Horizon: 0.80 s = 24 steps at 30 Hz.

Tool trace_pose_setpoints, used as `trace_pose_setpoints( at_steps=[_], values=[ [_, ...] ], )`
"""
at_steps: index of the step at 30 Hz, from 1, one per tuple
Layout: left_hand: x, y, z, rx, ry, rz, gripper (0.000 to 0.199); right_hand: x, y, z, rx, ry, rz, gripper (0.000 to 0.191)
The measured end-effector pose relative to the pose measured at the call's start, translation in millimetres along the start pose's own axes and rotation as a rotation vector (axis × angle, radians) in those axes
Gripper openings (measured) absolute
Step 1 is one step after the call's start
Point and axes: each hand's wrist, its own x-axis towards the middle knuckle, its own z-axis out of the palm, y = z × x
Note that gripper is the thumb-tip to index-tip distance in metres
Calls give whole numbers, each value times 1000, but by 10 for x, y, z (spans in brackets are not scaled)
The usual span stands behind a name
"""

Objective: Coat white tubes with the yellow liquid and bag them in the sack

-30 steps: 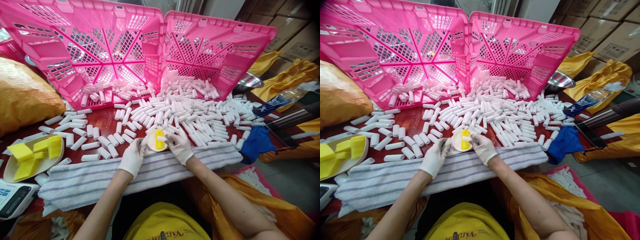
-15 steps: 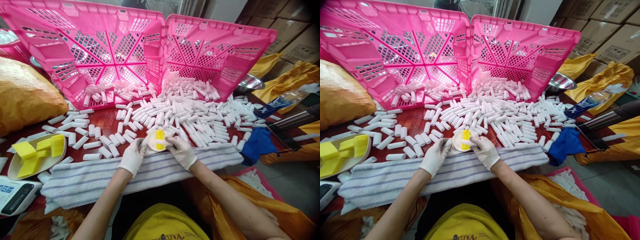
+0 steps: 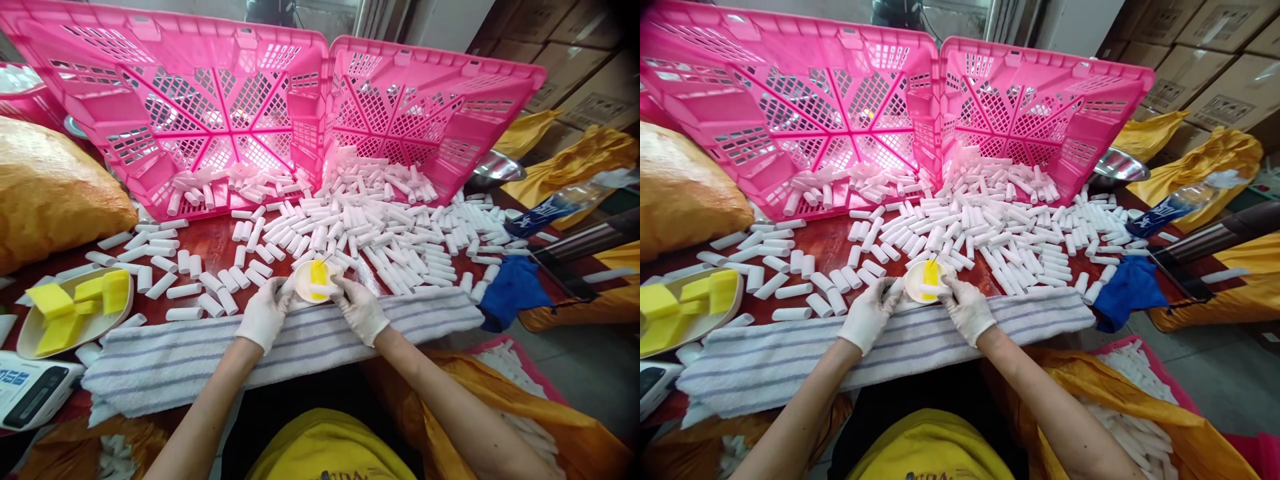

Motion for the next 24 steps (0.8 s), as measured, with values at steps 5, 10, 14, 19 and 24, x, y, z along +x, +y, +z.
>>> trace_pose_setpoints(
  at_steps=[5, 10, 14, 19, 24],
  values=[
    [6, 22, -1, 7, 13, 5, 31, 6, 5, 37, 16, 78, -85, 17],
    [-36, -46, -47, -63, 42, 11, 29, -21, -76, -157, -138, 100, -133, 12],
    [-98, -42, -58, -173, 34, 23, 29, -34, -218, -329, 213, 211, 187, 20],
    [-196, 187, -43, -327, -110, 124, 28, 57, -411, -411, 834, -6, 533, 37],
    [-330, 359, -52, -186, -197, 234, 28, -6, -532, -471, 621, -82, 444, 33]
  ],
)
